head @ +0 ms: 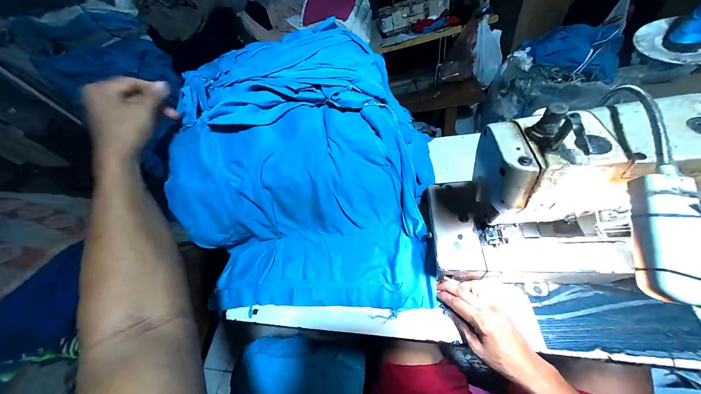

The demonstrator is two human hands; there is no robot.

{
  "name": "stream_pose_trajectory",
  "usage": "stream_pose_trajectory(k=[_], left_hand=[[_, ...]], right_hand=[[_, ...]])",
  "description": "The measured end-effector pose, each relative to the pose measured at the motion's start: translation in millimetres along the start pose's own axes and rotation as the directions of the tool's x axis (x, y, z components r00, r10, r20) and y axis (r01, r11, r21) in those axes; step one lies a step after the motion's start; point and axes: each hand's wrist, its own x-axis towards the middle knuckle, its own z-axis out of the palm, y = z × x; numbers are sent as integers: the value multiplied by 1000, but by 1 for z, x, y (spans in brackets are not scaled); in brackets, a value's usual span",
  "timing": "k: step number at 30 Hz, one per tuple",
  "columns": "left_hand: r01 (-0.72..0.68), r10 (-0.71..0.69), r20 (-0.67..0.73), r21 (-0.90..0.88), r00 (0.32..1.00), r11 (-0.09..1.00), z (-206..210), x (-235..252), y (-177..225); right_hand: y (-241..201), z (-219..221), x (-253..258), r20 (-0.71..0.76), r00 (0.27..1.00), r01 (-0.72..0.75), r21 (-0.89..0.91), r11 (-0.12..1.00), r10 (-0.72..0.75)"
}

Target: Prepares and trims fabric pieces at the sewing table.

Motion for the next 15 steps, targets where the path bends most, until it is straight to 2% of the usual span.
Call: stream_pose_trajectory(k=[1,2,4,7,12,15], left_hand=[[168,-170,87,24,982,985,18,10,21],[251,-257,165,60,952,966,36,19,38],[228,-239,236,71,942,971,62,35,61],[221,-227,211,53,951,974,92,64,86],[430,-437,132,79,890,900,119,97,114],[384,-384,15,-33,923,923,114,106,128]], right_hand=[[0,0,0,-3,1000,5,2,1000,-5],[0,0,-1,-2,1000,4,-2,1000,-4],[0,1,-1,-4,1000,0,-8,1000,0],[-2,2,0,-13,1000,-8,-3,1000,8],[-1,-2,0,12,1000,-25,25,999,25],[-1,-2,1,8,1000,-19,24,1000,18]])
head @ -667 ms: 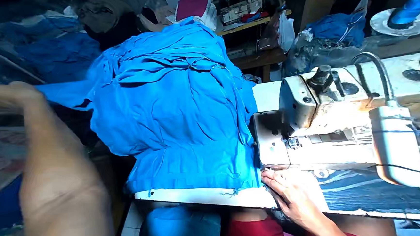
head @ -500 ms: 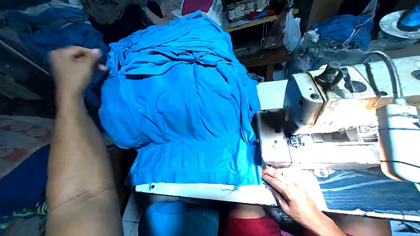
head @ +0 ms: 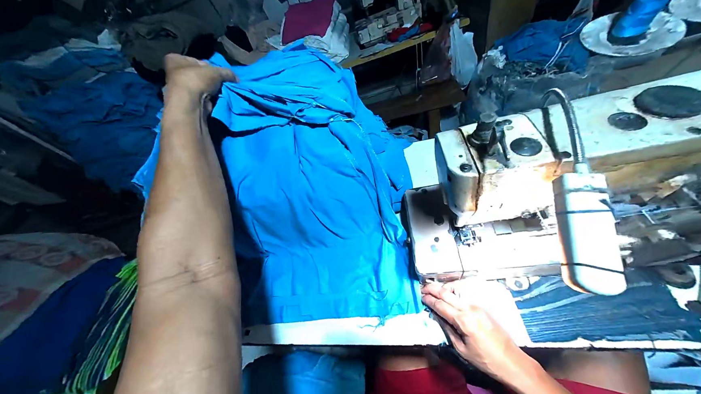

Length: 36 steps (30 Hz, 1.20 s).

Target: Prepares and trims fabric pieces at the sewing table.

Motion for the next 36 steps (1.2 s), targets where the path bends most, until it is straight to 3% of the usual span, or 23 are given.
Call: stream_pose_trajectory(k=[3,5,7,9,10,11,14,15,17,19,21,23,24,26,27,28,30,32,36], left_hand=[[-169,130,-212,-174,968,970,8,12,36],[-289,215,-339,-185,916,939,27,12,76],[-298,267,-294,-64,918,953,57,-3,123],[-400,397,-100,-10,912,916,99,-18,163],[-507,509,22,-55,860,860,123,-21,179],[-614,623,162,-109,765,782,146,-23,195],[-797,787,505,-278,353,536,193,-61,231],[-788,787,559,-347,262,508,198,-80,236],[-729,772,608,-444,183,522,202,-104,236],[-736,775,599,-430,200,522,191,-113,221],[-778,791,545,-356,277,518,165,-113,196],[-799,778,467,-216,420,561,130,-109,163],[-779,735,430,-106,525,618,113,-106,142],[-618,539,354,161,764,770,88,-101,85],[-518,426,331,274,842,810,83,-102,50],[-464,357,330,347,874,815,81,-106,18],[-478,383,311,343,870,809,82,-132,-31],[-509,431,289,304,855,806,78,-169,-41],[-691,647,246,310,722,653,101,-255,-77]], right_hand=[[2,0,0,-3,1000,15,6,1000,-15],[2,0,-1,7,1000,10,77,997,-11],[2,-1,0,14,1000,6,100,995,-7],[2,-1,-1,12,1000,-2,101,995,1],[2,-1,-2,13,1000,-6,106,994,5],[2,-1,-2,11,1000,-6,106,994,5],[4,-1,-4,6,1000,-10,89,996,10],[5,-1,-4,22,999,-27,85,996,25],[4,1,-5,40,998,-54,56,997,52],[3,1,-7,49,997,-61,45,997,58],[3,1,-7,52,997,-60,59,996,57],[4,2,-7,67,996,-68,54,996,65],[4,1,-6,79,994,-76,51,996,72],[-1,-3,-6,102,992,-81,51,995,76],[-2,-4,-6,93,993,-70,49,996,66],[-2,-4,-5,71,996,-50,42,998,47],[-3,-2,-8,49,999,-15,12,1000,14],[-3,-1,-7,38,999,12,-28,1000,-11],[-6,-3,-10,24,1000,21,-110,994,-18]])
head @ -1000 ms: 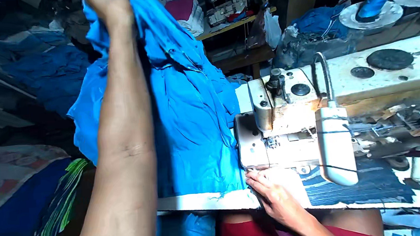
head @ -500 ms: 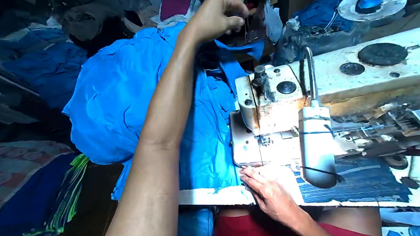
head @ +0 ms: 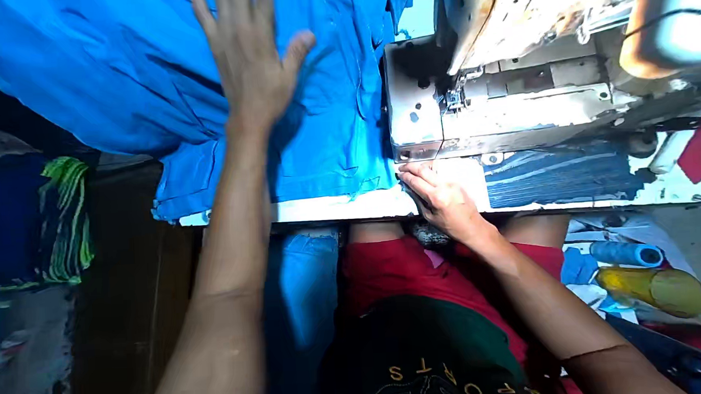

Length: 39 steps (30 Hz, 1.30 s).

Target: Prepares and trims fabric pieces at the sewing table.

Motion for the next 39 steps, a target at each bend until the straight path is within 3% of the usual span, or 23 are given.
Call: stream_pose_trajectory(k=[2,5,7,12,14,16,17,18,20,22,24,26,29,31,35,37,39], left_hand=[[-115,115,-12,-64,993,991,35,-54,19],[-62,135,240,-287,961,956,78,-126,40],[4,117,330,-342,937,940,72,-148,56],[-69,218,303,-434,928,898,36,-211,121],[-98,331,271,-622,904,777,30,-241,136],[-34,406,217,-849,888,527,21,-265,141],[6,378,179,-910,908,415,17,-272,139],[34,295,153,-927,943,373,12,-277,136],[108,16,134,-856,991,506,5,-273,127],[235,-224,107,-683,969,691,6,-253,115],[323,-287,151,-499,946,804,14,-233,104],[312,-245,210,-396,946,864,29,-218,106],[147,-17,279,-452,960,880,35,-217,137],[99,97,320,-543,943,834,29,-225,153],[231,-141,193,-611,971,757,11,-233,134],[314,-278,149,-535,949,784,6,-235,119],[420,-371,198,-444,907,792,8,-237,110]], right_hand=[[-2,-1,-1,-11,1000,-24,-29,999,24],[-4,-3,-5,-67,995,-75,-68,995,70],[-4,-4,-11,-126,984,-132,-57,990,124],[-16,-22,-15,-167,945,-271,80,959,281],[-18,-29,-18,-157,929,-307,171,936,334],[-20,-37,-19,-106,921,-340,248,907,375],[-20,-41,-20,-72,918,-356,280,892,389],[-20,-44,-23,-34,916,-368,324,871,400],[-19,-48,-23,10,914,-378,388,841,406],[-18,-46,-11,10,915,-379,364,851,403],[-21,-46,2,38,905,-417,287,863,424],[-27,-45,10,83,888,-460,173,871,453],[-35,-45,17,131,899,-427,46,903,418],[-36,-41,23,165,887,-445,61,893,431],[-38,-35,30,175,861,-499,107,860,478],[-41,-31,32,152,851,-518,96,850,502],[-44,-26,33,144,843,-531,67,845,519]])
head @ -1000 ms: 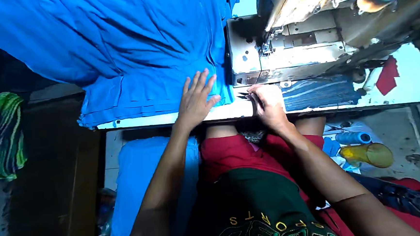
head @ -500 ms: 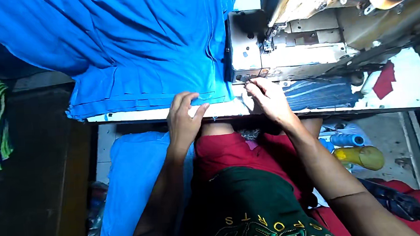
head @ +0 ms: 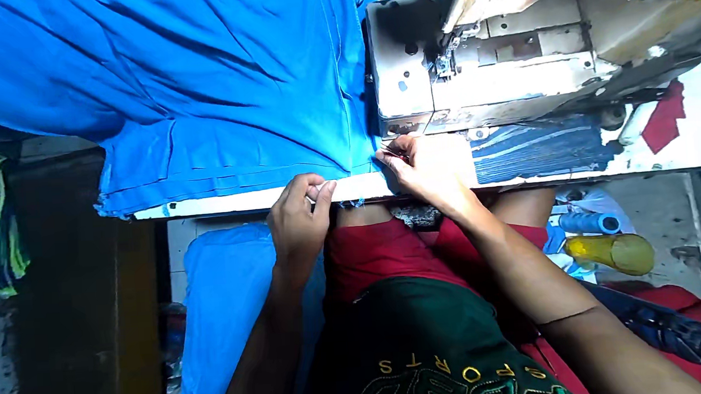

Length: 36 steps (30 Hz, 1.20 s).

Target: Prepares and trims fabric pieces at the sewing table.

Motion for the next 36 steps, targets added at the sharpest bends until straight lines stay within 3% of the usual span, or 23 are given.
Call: stream_pose_trajectory(k=[3,5,9,12,16,22,26,29,31,36], left_hand=[[88,-95,63,105,994,991,12,-4,8],[75,-97,109,191,989,979,24,-7,22],[50,-77,146,181,986,982,36,-9,37],[44,-59,153,102,986,994,32,-12,31],[51,-41,80,-122,996,991,34,-25,23],[54,-64,-29,-277,998,959,45,-36,31],[-9,-9,-74,-237,997,971,45,-39,28],[-64,56,-34,-352,998,934,27,-38,18],[-24,25,-2,-438,1000,899,14,-40,11],[210,-213,57,-535,975,818,8,-38,-7]], right_hand=[[-9,7,1,-7,1000,5,-26,1000,-5],[-15,14,1,10,999,32,-38,999,-32],[-30,19,-2,67,996,70,-68,995,-66],[-28,20,-4,61,996,68,-56,996,-64],[-33,14,-11,136,990,-48,207,977,20],[-41,29,-21,232,962,-244,513,823,141],[-44,41,-19,227,967,-230,571,788,118],[-43,50,-13,199,974,-210,616,759,108],[-39,48,-13,235,965,-254,697,670,121],[-29,37,-18,334,937,-344,832,435,102]])
